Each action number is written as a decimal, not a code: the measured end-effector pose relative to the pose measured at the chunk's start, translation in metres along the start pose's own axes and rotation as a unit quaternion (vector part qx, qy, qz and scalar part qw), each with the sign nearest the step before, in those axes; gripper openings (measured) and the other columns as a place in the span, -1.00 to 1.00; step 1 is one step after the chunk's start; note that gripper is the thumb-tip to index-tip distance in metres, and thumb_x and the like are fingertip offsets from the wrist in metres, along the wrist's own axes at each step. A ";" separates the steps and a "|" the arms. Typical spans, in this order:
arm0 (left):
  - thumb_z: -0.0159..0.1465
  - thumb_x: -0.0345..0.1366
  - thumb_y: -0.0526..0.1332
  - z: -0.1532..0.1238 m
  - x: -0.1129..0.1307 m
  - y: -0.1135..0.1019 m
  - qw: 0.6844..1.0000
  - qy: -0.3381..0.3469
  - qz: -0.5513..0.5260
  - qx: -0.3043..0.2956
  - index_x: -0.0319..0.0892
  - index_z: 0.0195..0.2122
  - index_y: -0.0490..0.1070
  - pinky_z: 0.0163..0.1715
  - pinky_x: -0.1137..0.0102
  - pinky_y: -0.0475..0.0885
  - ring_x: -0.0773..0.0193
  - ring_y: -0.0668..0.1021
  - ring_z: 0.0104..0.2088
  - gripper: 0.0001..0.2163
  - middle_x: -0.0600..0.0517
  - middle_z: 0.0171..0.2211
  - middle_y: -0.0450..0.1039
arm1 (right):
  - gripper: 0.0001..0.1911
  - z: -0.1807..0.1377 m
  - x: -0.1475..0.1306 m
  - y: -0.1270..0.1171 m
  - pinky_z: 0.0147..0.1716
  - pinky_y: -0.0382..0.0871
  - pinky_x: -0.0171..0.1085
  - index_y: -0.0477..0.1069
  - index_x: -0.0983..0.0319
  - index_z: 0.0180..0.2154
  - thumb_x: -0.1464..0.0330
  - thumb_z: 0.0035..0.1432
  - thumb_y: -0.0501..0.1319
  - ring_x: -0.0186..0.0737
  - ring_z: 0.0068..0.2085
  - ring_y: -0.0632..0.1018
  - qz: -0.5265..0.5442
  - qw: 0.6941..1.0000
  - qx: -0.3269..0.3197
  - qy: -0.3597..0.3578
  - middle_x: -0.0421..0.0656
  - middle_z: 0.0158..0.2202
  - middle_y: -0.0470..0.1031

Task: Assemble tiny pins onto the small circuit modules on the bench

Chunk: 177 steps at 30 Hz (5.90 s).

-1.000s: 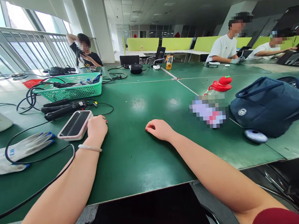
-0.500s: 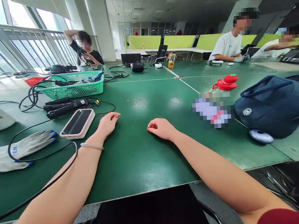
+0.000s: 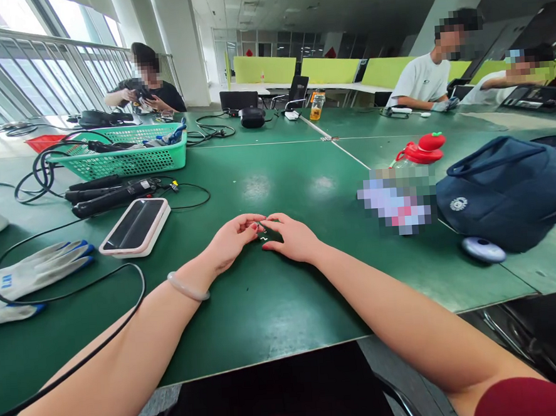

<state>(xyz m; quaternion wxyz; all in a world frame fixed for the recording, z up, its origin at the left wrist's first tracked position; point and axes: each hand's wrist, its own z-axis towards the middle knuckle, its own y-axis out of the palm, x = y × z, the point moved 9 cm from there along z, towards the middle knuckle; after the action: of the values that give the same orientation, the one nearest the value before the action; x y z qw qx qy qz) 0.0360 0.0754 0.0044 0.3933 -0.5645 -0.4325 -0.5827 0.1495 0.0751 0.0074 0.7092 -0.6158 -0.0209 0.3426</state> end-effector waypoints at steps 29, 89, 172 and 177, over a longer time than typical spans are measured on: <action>0.24 -0.23 0.12 0.005 -0.002 -0.015 0.970 0.019 0.240 0.035 -0.17 -0.17 0.49 -0.43 0.43 0.38 0.41 0.44 -0.51 -0.77 0.00 -0.31 0.55 | -0.89 -0.002 0.024 -0.001 -0.33 0.31 -0.32 0.51 0.25 -0.35 0.37 0.10 0.21 -0.35 -0.44 0.48 0.297 0.951 -0.005 0.090 -0.20 -0.45 0.55; 0.15 -0.25 0.26 -0.010 0.035 0.011 0.904 0.161 0.392 0.052 -0.07 -0.12 0.49 -0.31 0.39 0.38 0.33 0.46 -0.47 -0.75 0.12 -0.43 0.54 | -0.53 -0.006 0.025 -0.001 -0.61 0.02 -0.36 0.41 0.27 -0.51 0.06 -0.33 0.47 -0.48 -0.61 0.22 0.574 0.797 0.069 0.177 -0.30 -0.62 0.34; 0.20 -0.24 0.19 -0.001 0.022 0.001 0.872 0.111 0.474 0.047 -0.03 -0.13 0.49 -0.20 0.29 0.39 0.19 0.52 -0.23 -0.77 0.05 -0.32 0.52 | -0.91 -0.013 0.005 -0.015 -0.39 0.22 -0.34 0.45 0.24 -0.47 0.40 0.06 0.31 -0.36 -0.43 0.38 0.078 0.993 -0.090 0.003 -0.22 -0.45 0.42; 0.12 -0.28 0.27 -0.001 0.021 0.004 0.882 0.108 0.457 0.030 -0.05 -0.20 0.50 -0.13 0.29 0.38 0.20 0.51 -0.18 -0.80 0.07 -0.28 0.53 | -0.89 -0.011 -0.006 -0.028 -0.36 0.22 -0.34 0.44 0.24 -0.47 0.44 0.10 0.28 -0.36 -0.42 0.38 0.107 0.994 0.004 -0.031 -0.23 -0.45 0.40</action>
<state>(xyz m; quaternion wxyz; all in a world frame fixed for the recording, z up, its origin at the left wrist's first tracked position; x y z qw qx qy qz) 0.0382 0.0743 0.0260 0.6772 -0.6210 -0.0982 -0.3823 0.1627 0.0629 0.0316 0.6698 -0.6007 0.0246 0.4357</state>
